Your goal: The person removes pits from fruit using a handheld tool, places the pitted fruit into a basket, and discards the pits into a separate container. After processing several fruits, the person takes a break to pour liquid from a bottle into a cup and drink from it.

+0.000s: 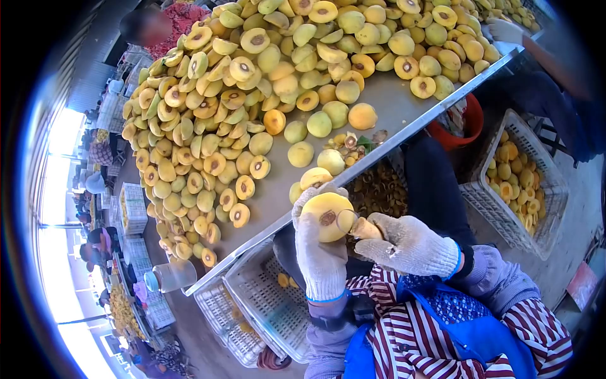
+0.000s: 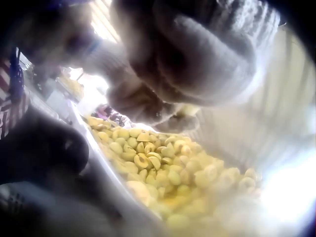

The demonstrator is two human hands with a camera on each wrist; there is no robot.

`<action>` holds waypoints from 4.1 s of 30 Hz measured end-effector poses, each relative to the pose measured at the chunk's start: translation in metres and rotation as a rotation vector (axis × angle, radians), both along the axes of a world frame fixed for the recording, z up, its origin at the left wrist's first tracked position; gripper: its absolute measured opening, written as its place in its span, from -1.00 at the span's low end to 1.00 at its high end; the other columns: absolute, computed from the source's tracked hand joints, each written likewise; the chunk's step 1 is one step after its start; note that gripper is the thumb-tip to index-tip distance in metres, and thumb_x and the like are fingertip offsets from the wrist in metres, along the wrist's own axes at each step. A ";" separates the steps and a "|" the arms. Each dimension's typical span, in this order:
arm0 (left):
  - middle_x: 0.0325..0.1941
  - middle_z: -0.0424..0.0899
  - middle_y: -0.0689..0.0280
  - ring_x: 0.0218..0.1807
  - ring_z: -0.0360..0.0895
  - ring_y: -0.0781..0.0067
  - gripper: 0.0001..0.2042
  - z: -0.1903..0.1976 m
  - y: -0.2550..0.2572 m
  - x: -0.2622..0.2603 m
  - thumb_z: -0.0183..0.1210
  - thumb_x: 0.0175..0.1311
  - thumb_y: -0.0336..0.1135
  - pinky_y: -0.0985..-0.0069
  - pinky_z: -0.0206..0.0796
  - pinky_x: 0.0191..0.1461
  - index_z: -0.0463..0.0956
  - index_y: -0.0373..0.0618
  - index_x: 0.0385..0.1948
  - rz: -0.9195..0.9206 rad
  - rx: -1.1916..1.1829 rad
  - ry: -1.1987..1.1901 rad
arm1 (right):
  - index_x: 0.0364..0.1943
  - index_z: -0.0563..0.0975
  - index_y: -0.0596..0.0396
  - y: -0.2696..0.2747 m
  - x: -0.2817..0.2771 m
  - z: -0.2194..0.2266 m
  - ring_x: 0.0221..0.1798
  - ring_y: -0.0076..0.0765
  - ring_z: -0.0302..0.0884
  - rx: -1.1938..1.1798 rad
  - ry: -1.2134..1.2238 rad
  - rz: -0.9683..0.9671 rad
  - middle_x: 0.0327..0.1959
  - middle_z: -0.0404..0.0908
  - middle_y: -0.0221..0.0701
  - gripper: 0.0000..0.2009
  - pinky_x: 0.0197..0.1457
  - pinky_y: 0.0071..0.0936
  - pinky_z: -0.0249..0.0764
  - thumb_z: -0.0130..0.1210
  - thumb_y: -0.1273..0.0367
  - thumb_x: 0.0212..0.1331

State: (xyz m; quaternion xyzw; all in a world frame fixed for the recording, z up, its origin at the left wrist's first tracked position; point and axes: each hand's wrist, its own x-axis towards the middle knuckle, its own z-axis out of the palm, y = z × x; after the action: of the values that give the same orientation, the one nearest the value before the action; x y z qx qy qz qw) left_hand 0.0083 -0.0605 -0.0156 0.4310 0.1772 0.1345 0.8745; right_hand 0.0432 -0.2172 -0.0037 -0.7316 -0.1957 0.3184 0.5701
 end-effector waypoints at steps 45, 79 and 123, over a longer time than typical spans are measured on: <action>0.15 0.47 -0.01 0.12 0.50 0.09 -0.55 0.008 -0.019 0.008 -0.23 0.52 -0.13 0.24 0.36 0.23 0.34 -0.34 0.18 0.112 1.056 -0.344 | -0.34 0.48 0.06 -0.006 0.014 0.027 -0.74 -0.62 0.30 0.236 0.815 0.120 -0.70 0.39 -0.50 -0.64 -0.71 -0.63 0.18 -0.03 0.05 0.38; 0.09 0.59 0.03 0.06 0.58 0.18 -0.65 0.037 -0.001 0.024 0.15 0.35 -0.18 0.41 0.44 0.10 0.57 -0.28 -0.01 -0.438 0.452 -0.348 | -0.49 0.43 0.13 -0.013 0.003 -0.009 -0.92 -0.63 0.15 0.779 1.203 0.315 -0.87 0.29 -0.52 -0.52 -0.89 -0.64 0.10 -0.17 0.04 0.46; 0.00 0.61 0.14 -0.05 0.60 0.29 -0.38 -0.007 0.030 0.043 0.35 0.16 -0.24 0.38 0.48 0.01 0.29 -0.14 0.25 -0.277 0.974 0.012 | -0.38 0.52 0.04 -0.017 0.018 -0.038 -0.70 -0.12 0.45 -0.150 -0.530 0.065 -0.69 0.44 -0.29 -0.74 -0.66 -0.27 0.34 0.15 0.14 0.26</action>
State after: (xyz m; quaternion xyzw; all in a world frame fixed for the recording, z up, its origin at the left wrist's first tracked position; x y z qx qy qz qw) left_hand 0.0509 -0.0308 -0.0230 0.8092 0.0400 0.0817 0.5805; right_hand 0.0609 -0.2341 -0.0415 -0.8230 -0.3372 0.1477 0.4326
